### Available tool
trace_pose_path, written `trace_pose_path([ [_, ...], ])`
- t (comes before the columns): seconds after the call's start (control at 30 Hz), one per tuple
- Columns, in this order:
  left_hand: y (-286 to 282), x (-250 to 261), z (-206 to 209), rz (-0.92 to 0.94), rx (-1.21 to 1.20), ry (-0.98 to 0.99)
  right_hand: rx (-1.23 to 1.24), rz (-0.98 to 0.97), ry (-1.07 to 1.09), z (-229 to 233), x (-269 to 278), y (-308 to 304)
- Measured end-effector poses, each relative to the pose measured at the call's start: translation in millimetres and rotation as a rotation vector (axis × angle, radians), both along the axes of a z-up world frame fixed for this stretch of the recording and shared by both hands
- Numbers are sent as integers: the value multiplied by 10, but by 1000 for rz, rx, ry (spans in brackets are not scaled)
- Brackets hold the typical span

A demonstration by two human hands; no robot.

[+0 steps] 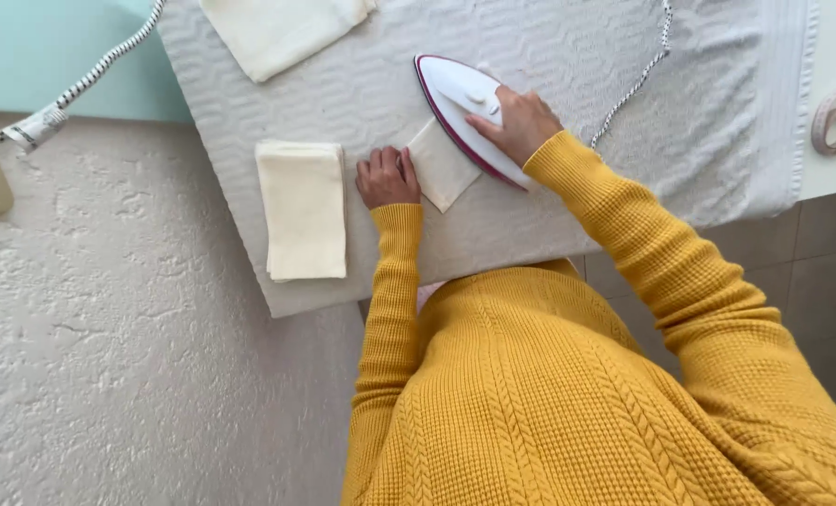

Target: Ironing and folding small rectangular fabric pieces on a workspace.

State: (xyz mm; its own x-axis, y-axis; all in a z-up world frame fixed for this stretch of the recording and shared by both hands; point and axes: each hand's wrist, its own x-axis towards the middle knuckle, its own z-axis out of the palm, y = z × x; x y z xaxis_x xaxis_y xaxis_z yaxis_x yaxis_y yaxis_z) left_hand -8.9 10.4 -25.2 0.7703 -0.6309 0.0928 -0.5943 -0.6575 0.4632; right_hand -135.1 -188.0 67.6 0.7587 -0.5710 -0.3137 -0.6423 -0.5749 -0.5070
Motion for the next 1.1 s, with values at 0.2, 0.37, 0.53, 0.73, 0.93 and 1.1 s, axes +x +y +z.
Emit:
trace_pose_path([
  [0.2,30,-24,99,-2,13,-8,125,-46,143,132,181,118],
  [0.37,-14,7,93,-8,-19,2,24,-2,103,79,287,191],
  [0.53,38,16,78,-3,-44,-24,6,39,31,71,244,309],
  [0.73,106,-44,96,-13,-45,33,-47,25,46,41,257,443],
  [0.93,81,15,91,2,-114,67,6,36,177,239,412,523],
  [1.1,178,34,-4,22,-261,160,-10,93,3,22,188,626],
])
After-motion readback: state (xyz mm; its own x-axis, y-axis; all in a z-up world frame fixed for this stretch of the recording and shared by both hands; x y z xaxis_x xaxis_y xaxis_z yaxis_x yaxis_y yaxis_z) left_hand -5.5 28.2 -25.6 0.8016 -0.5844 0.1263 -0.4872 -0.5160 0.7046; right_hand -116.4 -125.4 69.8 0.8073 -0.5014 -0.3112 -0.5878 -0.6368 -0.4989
